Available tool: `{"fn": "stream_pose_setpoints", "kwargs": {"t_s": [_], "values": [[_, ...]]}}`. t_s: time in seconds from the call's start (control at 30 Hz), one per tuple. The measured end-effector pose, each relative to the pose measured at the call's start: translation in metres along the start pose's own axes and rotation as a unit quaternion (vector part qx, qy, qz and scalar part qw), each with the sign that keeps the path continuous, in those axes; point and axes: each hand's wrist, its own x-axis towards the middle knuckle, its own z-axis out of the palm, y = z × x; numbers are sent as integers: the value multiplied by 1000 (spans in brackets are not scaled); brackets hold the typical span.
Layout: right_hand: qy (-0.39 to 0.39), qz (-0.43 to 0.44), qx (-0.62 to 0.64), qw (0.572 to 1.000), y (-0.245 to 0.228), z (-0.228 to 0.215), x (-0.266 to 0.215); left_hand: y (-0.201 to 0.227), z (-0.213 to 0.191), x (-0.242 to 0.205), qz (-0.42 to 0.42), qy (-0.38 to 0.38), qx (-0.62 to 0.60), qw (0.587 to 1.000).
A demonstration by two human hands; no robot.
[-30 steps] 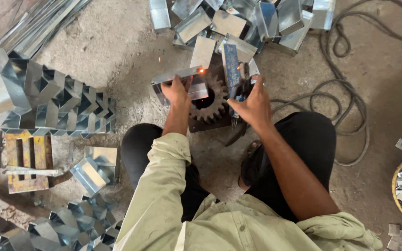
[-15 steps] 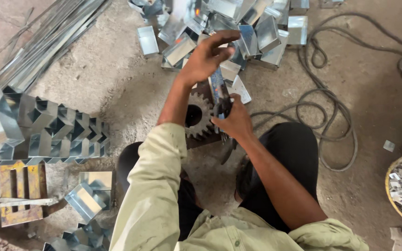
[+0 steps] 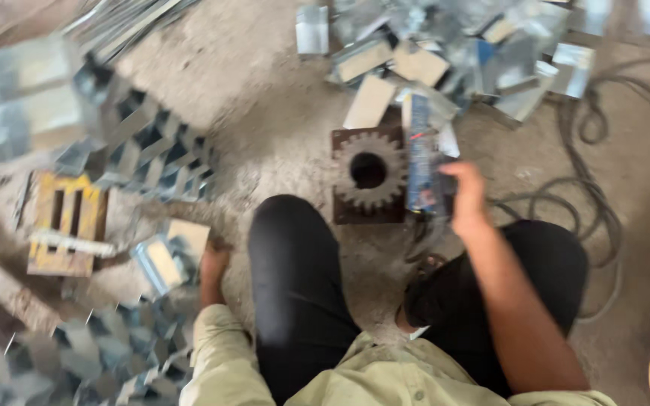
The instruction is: The person sits on the floor and uses a welding torch to join small square metal tubes. They pick up individual metal pieces, position them on a gear-shaped jig, and weld the seams, creating bright sparks. Finished pieces are placed into a pile nearby.
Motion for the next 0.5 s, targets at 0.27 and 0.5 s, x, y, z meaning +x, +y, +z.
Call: {"fn": "stream_pose_setpoints", "kwargs": {"t_s": [0.27,0.5], "values": [[-31,31,-16,999,-14,-28,12,-117,27,-84,-185,15,2,983],[-14,13,-91,996,-4,-36,23,-130,30,-27,-15,193,8,981]]}}
